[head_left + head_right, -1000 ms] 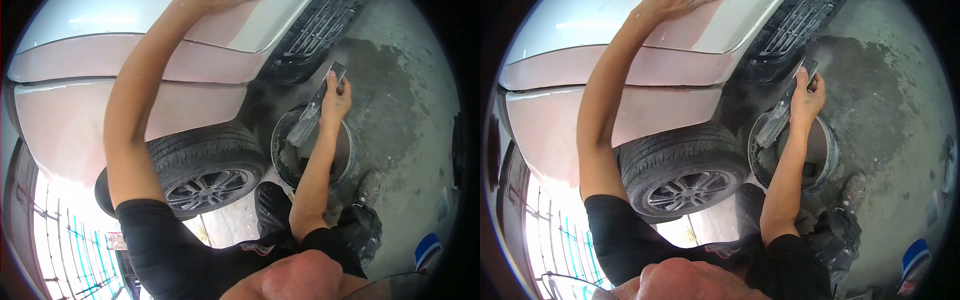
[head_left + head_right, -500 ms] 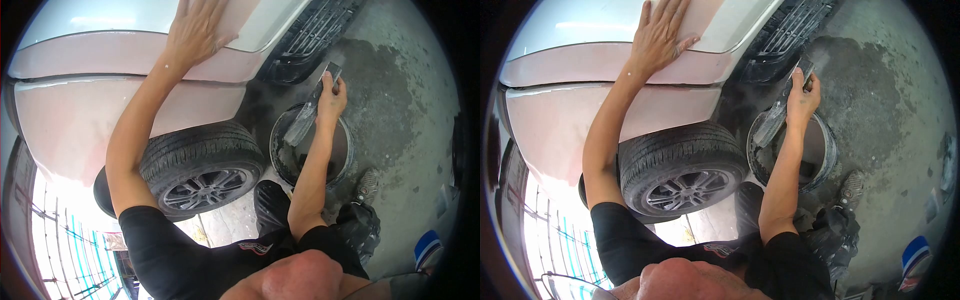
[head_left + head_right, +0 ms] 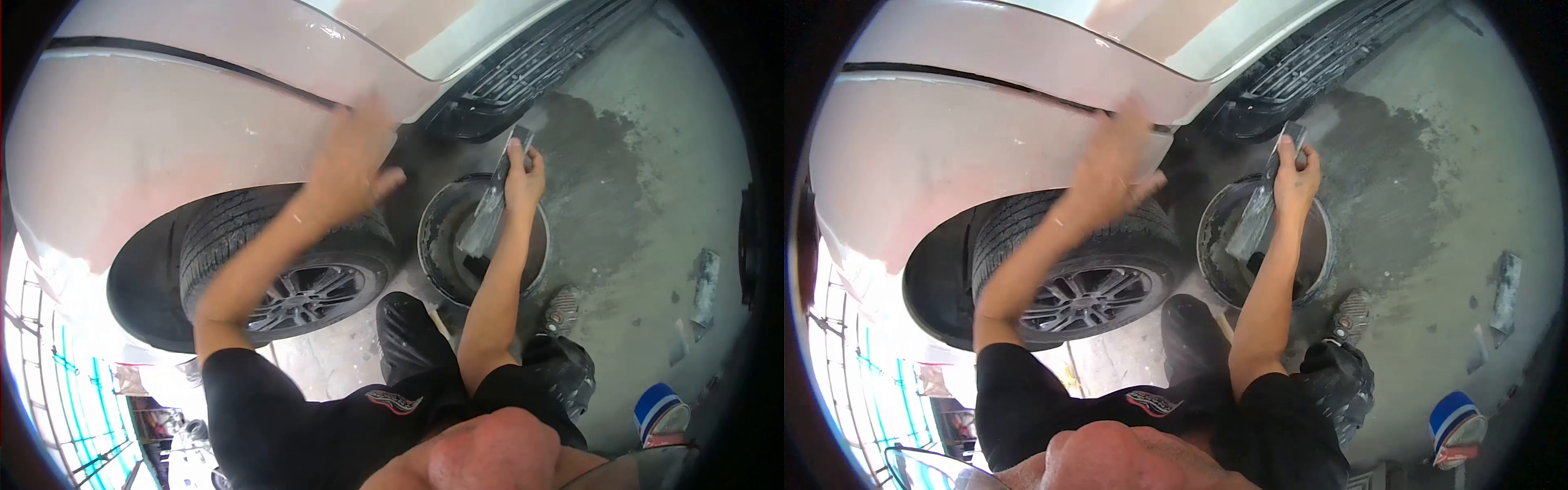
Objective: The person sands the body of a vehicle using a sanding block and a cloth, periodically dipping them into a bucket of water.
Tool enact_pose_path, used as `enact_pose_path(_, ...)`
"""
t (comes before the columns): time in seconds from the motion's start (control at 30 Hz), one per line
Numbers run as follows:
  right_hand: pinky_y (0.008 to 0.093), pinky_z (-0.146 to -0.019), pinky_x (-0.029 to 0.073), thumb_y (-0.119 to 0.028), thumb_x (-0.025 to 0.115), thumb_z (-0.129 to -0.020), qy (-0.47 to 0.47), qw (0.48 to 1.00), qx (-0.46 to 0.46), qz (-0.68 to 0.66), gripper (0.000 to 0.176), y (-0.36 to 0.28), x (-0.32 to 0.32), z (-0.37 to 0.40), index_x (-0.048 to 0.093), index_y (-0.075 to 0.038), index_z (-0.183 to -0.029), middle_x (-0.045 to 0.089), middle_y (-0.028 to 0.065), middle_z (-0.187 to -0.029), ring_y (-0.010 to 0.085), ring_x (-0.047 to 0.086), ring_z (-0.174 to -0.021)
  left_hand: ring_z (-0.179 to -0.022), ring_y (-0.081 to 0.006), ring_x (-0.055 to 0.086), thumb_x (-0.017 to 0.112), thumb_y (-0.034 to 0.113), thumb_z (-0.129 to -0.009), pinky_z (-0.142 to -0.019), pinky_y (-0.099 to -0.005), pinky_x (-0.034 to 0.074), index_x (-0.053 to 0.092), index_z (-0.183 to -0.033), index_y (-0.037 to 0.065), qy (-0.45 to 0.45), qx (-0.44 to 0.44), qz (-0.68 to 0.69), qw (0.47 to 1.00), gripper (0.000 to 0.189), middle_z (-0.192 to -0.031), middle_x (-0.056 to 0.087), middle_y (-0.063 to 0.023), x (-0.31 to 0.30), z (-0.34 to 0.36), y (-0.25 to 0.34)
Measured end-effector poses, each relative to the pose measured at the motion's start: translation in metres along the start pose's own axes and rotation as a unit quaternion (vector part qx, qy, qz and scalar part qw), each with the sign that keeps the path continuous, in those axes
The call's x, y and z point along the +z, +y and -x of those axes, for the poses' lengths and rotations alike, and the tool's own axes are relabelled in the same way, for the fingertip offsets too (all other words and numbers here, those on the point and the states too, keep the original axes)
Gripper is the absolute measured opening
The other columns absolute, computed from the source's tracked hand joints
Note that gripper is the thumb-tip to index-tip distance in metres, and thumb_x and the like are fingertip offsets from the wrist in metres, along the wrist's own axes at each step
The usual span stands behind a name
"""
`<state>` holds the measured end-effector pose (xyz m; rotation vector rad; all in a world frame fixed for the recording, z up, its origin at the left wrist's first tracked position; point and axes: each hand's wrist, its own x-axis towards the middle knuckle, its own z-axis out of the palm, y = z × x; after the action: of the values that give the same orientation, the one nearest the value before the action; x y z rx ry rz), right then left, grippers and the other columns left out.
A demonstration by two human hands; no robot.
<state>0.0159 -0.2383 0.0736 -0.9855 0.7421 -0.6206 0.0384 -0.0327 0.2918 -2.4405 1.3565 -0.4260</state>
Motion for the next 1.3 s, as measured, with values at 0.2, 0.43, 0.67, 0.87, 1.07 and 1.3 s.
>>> enact_pose_path(0.2, 0.0371, -0.084, 0.052, -0.049, 0.075, -0.086, -0.165, 0.970, -0.026, 0.176, 0.064, 0.023, -0.026, 0.021, 0.068, 0.007, -0.117, 0.072, 0.0219, -0.099, 0.0269, 0.068, -0.092, -0.132, -0.0426, 0.049, 0.069, 0.031, -0.094, -0.113, -0.0486, 0.039, 0.044, -0.146, -0.005, 0.015, -0.144, 0.309, 0.940, 0.068, -0.145, 0.051, -0.0254, 0.201, 0.090, 0.082)
enact_pose_path(0.43, 0.0409, -0.093, 0.053, -0.058, 0.074, -0.079, -0.250, 0.841, 0.042, 0.478, 0.071, 0.101, -0.040, 0.029, 0.074, 0.008, -0.107, 0.073, 0.0280, -0.107, 0.0361, 0.071, -0.106, -0.123, -0.0481, 0.053, 0.052, 0.029, -0.103, -0.105, -0.0540, 0.044, 0.039, -0.151, 0.003, 0.060, -0.425, 0.422, 0.798, 0.056, -0.138, 0.055, -0.0268, 0.312, 0.088, 0.126)
enact_pose_path(0.67, 0.0434, -0.105, 0.049, -0.056, 0.073, -0.080, -0.234, 0.733, 0.116, 0.628, 0.078, 0.136, -0.032, 0.008, 0.067, 0.009, -0.123, 0.062, 0.0290, -0.134, 0.0385, 0.061, -0.126, -0.112, -0.0466, 0.060, 0.050, 0.021, -0.104, -0.097, -0.0540, 0.049, 0.053, -0.138, 0.008, 0.038, -0.439, 0.419, 0.794, 0.037, -0.124, 0.063, -0.0246, 0.309, 0.091, 0.124)
enact_pose_path(0.87, 0.0442, -0.108, 0.048, -0.050, 0.072, -0.084, -0.202, 0.695, 0.057, 0.688, 0.074, 0.169, -0.033, -0.020, 0.062, 0.005, -0.132, 0.061, 0.0292, -0.136, 0.0403, 0.059, -0.129, -0.108, -0.0458, 0.062, 0.050, 0.019, -0.103, -0.093, -0.0547, 0.050, 0.054, -0.137, 0.011, 0.025, -0.451, 0.424, 0.785, 0.036, -0.122, 0.065, -0.0234, 0.306, 0.089, 0.126)
enact_pose_path(1.07, 0.0470, -0.110, 0.046, -0.039, 0.070, -0.087, -0.178, 0.550, 0.013, 0.816, 0.068, 0.246, -0.045, -0.011, 0.056, -0.002, -0.142, 0.065, 0.0277, -0.130, 0.0385, 0.061, -0.126, -0.109, -0.0468, 0.062, 0.049, 0.020, -0.104, -0.093, -0.0548, 0.050, 0.054, -0.137, 0.011, -0.022, -0.481, 0.420, 0.769, 0.035, -0.122, 0.064, -0.0241, 0.290, 0.086, 0.121)
enact_pose_path(1.3, 0.0477, -0.107, 0.049, -0.028, 0.071, -0.087, -0.440, 0.521, 0.092, 0.726, 0.058, 0.269, -0.047, -0.005, 0.059, -0.005, -0.139, 0.064, 0.0209, -0.135, 0.0379, 0.061, -0.128, -0.109, -0.0488, 0.062, 0.049, 0.022, -0.104, -0.092, -0.0568, 0.050, 0.054, -0.133, 0.008, -0.016, -0.493, 0.371, 0.787, 0.032, -0.123, 0.064, -0.0264, 0.289, 0.083, 0.123)
